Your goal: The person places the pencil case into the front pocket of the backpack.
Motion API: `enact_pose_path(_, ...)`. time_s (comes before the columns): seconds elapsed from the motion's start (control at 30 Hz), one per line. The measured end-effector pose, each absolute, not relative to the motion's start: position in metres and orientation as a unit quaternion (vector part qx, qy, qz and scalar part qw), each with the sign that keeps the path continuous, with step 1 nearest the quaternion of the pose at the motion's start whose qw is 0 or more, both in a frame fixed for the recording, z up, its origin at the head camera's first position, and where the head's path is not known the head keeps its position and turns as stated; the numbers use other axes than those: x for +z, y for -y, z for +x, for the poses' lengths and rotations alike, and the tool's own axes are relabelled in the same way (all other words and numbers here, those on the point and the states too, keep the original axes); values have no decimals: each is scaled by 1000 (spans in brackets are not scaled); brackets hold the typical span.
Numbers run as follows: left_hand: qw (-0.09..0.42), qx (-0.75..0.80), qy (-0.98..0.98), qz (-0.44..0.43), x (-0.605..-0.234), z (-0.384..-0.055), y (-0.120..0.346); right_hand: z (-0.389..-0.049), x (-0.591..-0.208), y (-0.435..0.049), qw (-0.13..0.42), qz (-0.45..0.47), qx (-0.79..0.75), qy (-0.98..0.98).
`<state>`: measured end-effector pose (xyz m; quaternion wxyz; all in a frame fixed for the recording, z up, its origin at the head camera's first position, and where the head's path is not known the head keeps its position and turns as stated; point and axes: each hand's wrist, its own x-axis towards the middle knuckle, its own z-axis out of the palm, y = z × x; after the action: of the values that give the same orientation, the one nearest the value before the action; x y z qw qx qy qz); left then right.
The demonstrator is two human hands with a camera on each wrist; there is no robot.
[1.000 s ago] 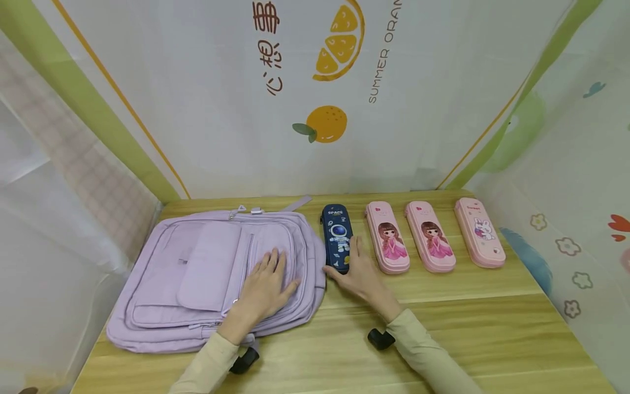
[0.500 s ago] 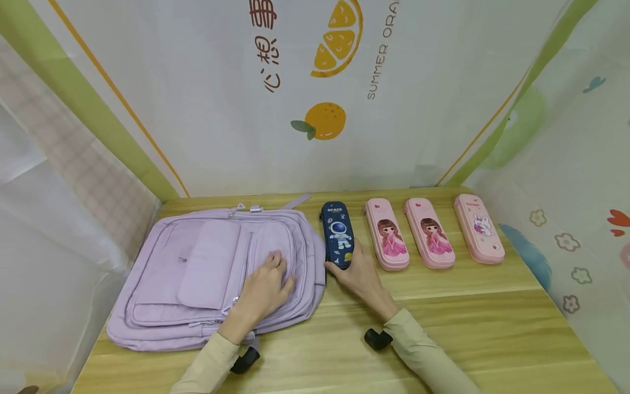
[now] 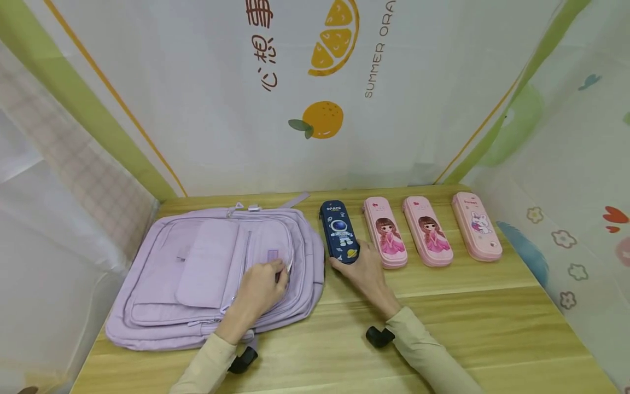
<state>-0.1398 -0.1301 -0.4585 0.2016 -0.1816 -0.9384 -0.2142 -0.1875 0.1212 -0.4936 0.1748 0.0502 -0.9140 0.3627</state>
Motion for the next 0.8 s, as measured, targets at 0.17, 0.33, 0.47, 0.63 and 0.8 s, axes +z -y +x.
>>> enact_pose_path(0.17,214,-238,929,-186,-455,-140,134,-188,-493,-125,198,52,367,907)
enact_pose_path(0.33,242,-258,915,-195,-451,-140,141,-186,-491,-128,199,51,377,903)
enact_pose_path(0.47,264,-265,904,-206,-448,-140,147,-185,-488,-130,200,43,390,898)
enact_pose_path(0.63,277,-292,892,-205,-443,-139,154,-186,-485,-132,209,46,397,893)
enact_pose_path(0.8,292,-309,881,-206,-437,-142,160,-185,-480,-133,218,59,411,883)
